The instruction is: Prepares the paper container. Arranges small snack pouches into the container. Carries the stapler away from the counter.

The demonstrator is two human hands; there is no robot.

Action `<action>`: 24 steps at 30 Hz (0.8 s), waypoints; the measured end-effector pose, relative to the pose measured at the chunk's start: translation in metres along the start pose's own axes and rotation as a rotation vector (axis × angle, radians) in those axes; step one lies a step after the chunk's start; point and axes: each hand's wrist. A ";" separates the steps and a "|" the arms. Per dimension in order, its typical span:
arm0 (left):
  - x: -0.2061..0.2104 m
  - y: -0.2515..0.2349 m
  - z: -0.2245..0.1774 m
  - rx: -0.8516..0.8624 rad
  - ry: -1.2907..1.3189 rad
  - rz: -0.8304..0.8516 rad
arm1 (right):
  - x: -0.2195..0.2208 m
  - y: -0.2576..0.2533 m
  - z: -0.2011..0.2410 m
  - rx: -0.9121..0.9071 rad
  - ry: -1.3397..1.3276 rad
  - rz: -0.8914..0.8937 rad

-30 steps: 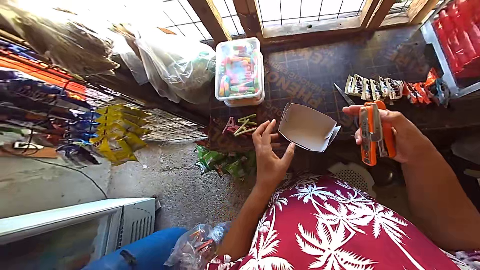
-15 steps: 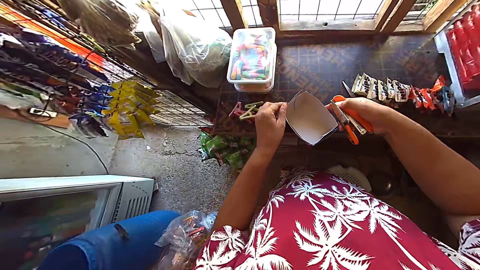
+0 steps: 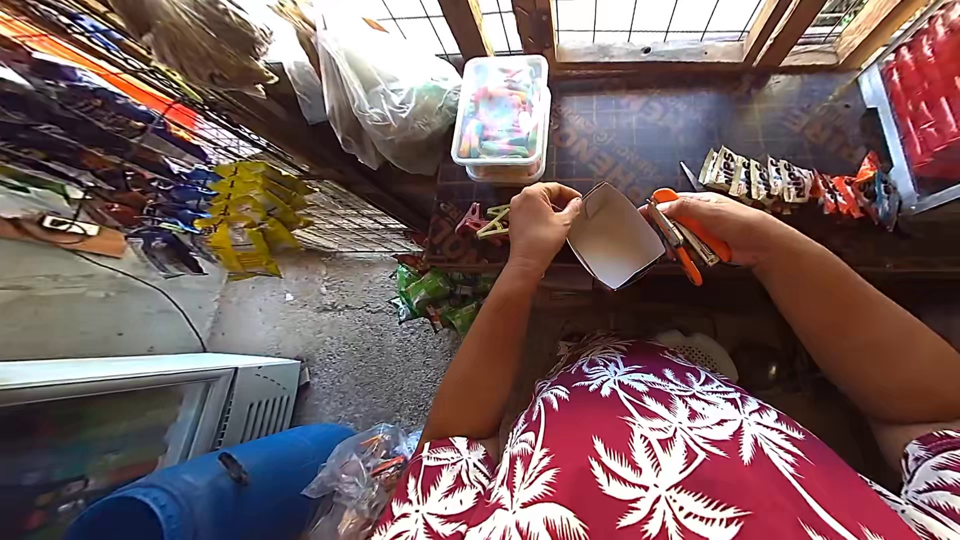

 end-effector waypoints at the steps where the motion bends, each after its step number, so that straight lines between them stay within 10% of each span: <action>1: 0.000 -0.001 0.000 0.007 0.000 0.013 | 0.001 -0.001 0.001 0.003 -0.002 -0.002; 24: 0.017 0.011 -0.002 0.167 -0.216 -0.084 | 0.010 -0.006 -0.001 0.027 0.045 0.015</action>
Point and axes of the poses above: each hand's wrist, its own y-axis away from the middle knuckle, its own x-axis out of the palm, z = x × y, and after that the axes turned 4 degrees about -x, right-handed
